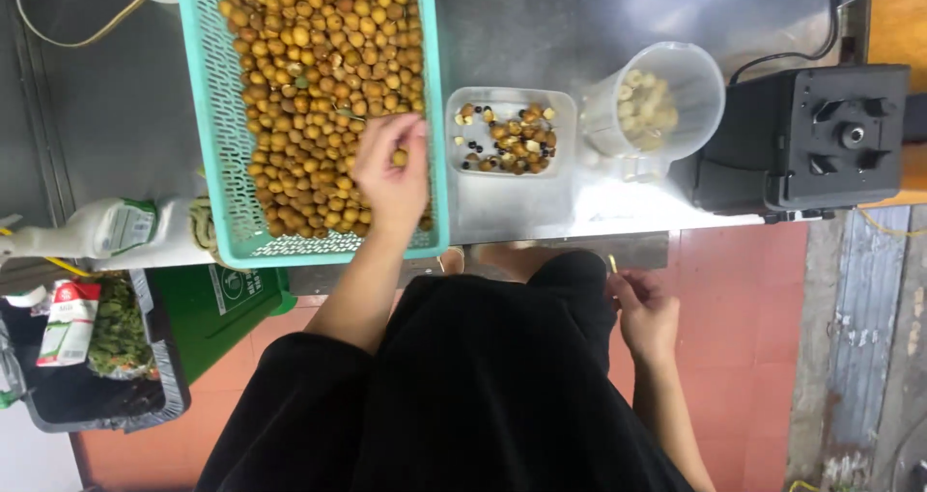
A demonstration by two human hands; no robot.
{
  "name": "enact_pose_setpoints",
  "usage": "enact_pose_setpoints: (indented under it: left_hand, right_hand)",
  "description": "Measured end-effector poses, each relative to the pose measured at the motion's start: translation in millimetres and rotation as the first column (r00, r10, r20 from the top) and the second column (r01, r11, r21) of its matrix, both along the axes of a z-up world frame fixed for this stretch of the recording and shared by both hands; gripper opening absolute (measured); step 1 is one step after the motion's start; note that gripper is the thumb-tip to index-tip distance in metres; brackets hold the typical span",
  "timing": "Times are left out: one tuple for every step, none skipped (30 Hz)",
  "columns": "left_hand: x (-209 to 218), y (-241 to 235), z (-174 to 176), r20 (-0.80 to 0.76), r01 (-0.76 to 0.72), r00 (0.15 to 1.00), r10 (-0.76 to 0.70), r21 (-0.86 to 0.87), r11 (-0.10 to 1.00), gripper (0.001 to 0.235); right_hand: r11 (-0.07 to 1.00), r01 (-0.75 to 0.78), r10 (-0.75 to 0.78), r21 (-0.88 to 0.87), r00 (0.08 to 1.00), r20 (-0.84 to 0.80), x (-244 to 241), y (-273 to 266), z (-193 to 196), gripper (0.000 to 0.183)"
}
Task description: Peeling small brown fruits (possibly longan) by hand and placing them in a container.
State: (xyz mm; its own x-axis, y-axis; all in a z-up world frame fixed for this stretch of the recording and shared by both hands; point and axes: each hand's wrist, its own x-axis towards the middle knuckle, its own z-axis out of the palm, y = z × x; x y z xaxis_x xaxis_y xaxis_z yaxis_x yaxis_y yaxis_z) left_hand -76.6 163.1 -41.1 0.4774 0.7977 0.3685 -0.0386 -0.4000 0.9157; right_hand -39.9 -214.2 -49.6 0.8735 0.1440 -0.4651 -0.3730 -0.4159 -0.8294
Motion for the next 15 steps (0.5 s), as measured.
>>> enact_pose_setpoints:
  left_hand:
    - [3,1,-14,-0.083,0.126,0.989,-0.119,0.088,0.988,0.021]
    - [6,1,-27,-0.174,0.256,0.958,-0.227,0.164,0.953,0.029]
    - [10,-2,-26,-0.175,0.249,0.960,-0.221,0.163,0.955,0.029]
    - [16,-6,-25,-0.381,0.293,0.914,-0.135,0.392,0.872,0.040]
    - [20,-12,-25,-0.547,0.373,0.837,0.003,0.575,0.728,0.054]
    - [8,-6,-30,-0.551,0.372,0.834,0.006,0.571,0.732,0.054]
    - [-1,-1,-33,-0.513,0.399,0.847,-0.144,0.433,0.808,0.048]
    - [-9,3,-37,-0.444,0.433,0.850,-0.283,0.284,0.856,0.042]
    - [-15,19,-45,-0.445,0.437,0.848,-0.287,0.281,0.855,0.042]
    - [-21,35,-54,-0.617,0.399,0.721,-0.315,-0.002,0.917,0.036]
    - [-26,49,-63,-0.736,0.293,0.551,-0.394,-0.271,0.917,0.033]
    - [-29,71,-80,-0.735,0.300,0.547,-0.401,-0.275,0.913,0.033]
    - [-27,88,-99,-0.754,0.318,0.608,-0.249,-0.056,0.946,0.026]
    - [-24,104,-119,-0.734,0.318,0.672,-0.098,0.166,0.934,0.021]
    - [-16,111,-115,-0.732,0.343,0.669,-0.129,0.150,0.927,0.021]
  right_hand:
    - [0.999,-0.011,0.012,-0.036,1.000,0.028,-8,9,1,0.011]
    - [0.997,-0.020,0.024,-0.072,0.998,0.056,-16,18,2,0.011]
    - [0.997,-0.027,0.031,-0.074,0.998,0.055,-18,26,6,0.011]
    - [0.997,-0.048,0.051,-0.060,0.998,0.044,-19,35,9,0.010]
    - [0.997,-0.068,0.069,-0.048,0.997,0.028,-23,41,12,0.010]
    - [0.996,-0.074,0.075,-0.051,0.997,0.022,-22,45,13,0.010]
    - [0.999,-0.027,0.028,-0.028,0.999,0.025,-20,48,15,0.010]
    - [1.000,0.020,-0.020,-0.005,0.999,0.027,-16,50,16,0.009]
    - [1.000,0.024,-0.023,-0.008,0.999,0.024,-17,53,16,0.009]
    - [0.999,0.044,-0.043,-0.027,0.999,0.030,-17,55,15,0.010]
    - [0.996,0.069,-0.067,-0.048,0.997,0.037,-18,56,16,0.010]
    - [0.996,0.078,-0.076,-0.052,0.996,0.036,-17,65,19,0.010]
    - [0.995,0.068,-0.066,-0.071,0.997,0.031,-16,71,24,0.010]
    - [0.994,0.058,-0.056,-0.089,0.998,0.025,-14,76,28,0.011]
    - [0.991,0.085,-0.082,-0.106,0.996,0.027,-17,81,33,0.011]
